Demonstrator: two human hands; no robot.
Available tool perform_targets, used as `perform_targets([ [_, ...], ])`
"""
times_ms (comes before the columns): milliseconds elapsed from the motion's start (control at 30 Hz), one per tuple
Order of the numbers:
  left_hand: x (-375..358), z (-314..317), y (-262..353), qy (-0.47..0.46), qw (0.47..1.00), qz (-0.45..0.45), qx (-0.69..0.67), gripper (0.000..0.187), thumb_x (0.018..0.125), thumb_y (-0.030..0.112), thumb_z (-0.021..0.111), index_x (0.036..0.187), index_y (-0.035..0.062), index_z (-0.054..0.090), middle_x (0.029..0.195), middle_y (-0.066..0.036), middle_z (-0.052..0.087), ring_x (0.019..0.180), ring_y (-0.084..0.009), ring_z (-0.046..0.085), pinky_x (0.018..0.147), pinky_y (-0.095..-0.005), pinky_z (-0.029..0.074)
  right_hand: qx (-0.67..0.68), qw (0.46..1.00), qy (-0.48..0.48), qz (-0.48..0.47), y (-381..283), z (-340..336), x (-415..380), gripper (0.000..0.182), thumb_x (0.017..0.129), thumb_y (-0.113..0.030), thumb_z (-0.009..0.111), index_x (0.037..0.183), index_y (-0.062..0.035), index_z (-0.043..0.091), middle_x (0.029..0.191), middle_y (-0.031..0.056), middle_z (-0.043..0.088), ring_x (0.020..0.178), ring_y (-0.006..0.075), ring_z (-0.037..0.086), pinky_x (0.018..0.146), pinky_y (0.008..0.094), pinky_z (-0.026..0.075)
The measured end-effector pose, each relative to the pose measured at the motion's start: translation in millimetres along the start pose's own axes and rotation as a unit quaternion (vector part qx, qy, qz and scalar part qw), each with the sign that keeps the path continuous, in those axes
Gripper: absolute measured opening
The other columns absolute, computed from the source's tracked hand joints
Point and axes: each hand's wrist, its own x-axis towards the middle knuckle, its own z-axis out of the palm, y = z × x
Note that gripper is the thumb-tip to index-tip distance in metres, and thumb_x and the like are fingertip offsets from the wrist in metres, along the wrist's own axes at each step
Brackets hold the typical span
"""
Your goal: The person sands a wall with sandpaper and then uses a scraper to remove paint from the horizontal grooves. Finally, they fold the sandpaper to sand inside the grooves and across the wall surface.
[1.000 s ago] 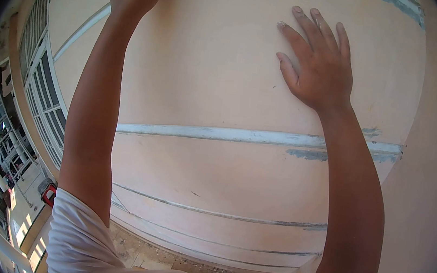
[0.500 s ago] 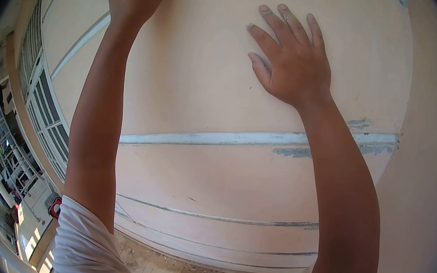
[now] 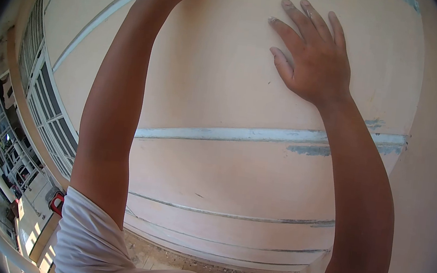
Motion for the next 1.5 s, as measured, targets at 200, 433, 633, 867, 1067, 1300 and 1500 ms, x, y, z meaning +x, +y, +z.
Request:
perform_targets([
  [200,-31.7,1.4,-66.0,-0.006,1.000,-0.021,0.023,0.020,0.096,0.035,0.067,0.100,0.0209,0.081,0.085,0.004,0.076,0.070,-0.0177,0.070,0.064,-0.0341,0.052,-0.012,1.000,0.001,0.004,4.1,-3.2,2.0,0.040,0.093,-0.034,0.065,0.132,-0.0254,0.064,0.151,0.0003,0.052,0.142,0.0245,0.045,0.121,0.0522,0.029],
  [433,-2.0,-11.7,-0.5,-0.091,0.996,-0.021,0.005,0.015,0.093,0.025,0.066,0.091,0.0175,0.079,0.091,-0.004,0.075,0.091,-0.0243,0.070,0.083,-0.0421,0.048,-0.007,1.000,-0.012,-0.014,0.0,-5.1,4.7,0.043,0.091,-0.031,0.067,0.132,-0.0231,0.064,0.151,0.0025,0.052,0.143,0.0277,0.044,0.120,0.0543,0.030],
  [633,-54.0,9.8,-99.0,0.054,0.996,0.039,0.062,0.016,0.093,0.032,0.072,0.101,0.0216,0.081,0.082,0.004,0.074,0.071,-0.0162,0.069,0.068,-0.0328,0.051,-0.012,1.000,-0.007,0.003,2.9,-4.6,3.1,0.041,0.092,-0.031,0.066,0.132,-0.0232,0.064,0.152,0.0025,0.051,0.143,0.0274,0.044,0.120,0.0543,0.029],
  [867,40.6,20.5,69.5,-0.021,0.997,0.013,-0.068,0.018,0.093,0.019,0.063,0.092,0.0120,0.079,0.094,-0.008,0.076,0.097,-0.0242,0.072,0.088,-0.0437,0.050,-0.012,1.000,-0.024,-0.004,-0.6,-7.1,3.9,0.043,0.090,-0.029,0.067,0.132,-0.0225,0.064,0.152,0.0036,0.051,0.144,0.0287,0.043,0.120,0.0543,0.029],
  [1067,-1.9,-16.4,4.1,-0.108,0.993,-0.019,-0.045,0.017,0.094,0.022,0.064,0.097,0.0161,0.081,0.095,-0.007,0.075,0.092,-0.0244,0.071,0.087,-0.0441,0.051,0.000,1.000,-0.018,-0.021,5.2,-5.5,3.3,0.044,0.089,-0.023,0.066,0.132,-0.0202,0.065,0.151,0.0054,0.053,0.143,0.0299,0.046,0.120,0.0546,0.028],
  [1300,-88.6,-47.9,-148.3,-0.119,0.979,-0.166,-0.012,0.017,0.095,0.025,0.069,0.099,0.0150,0.081,0.098,-0.006,0.076,0.091,-0.0227,0.070,0.085,-0.0391,0.052,-0.004,0.999,-0.024,-0.029,6.3,-4.9,3.7,0.043,0.090,-0.023,0.065,0.132,-0.0159,0.064,0.151,0.0111,0.054,0.144,0.0345,0.045,0.120,0.0568,0.027],
  [1500,-74.0,-28.0,-122.9,-0.098,0.990,-0.094,0.034,0.020,0.099,0.028,0.063,0.100,0.0170,0.080,0.099,-0.003,0.075,0.097,-0.0205,0.067,0.092,-0.0402,0.048,-0.043,0.998,-0.006,0.051,-40.7,13.0,24.3,0.043,0.094,-0.028,0.064,0.135,-0.0168,0.059,0.150,0.0151,0.050,0.145,0.0375,0.040,0.119,0.0576,0.025],
])
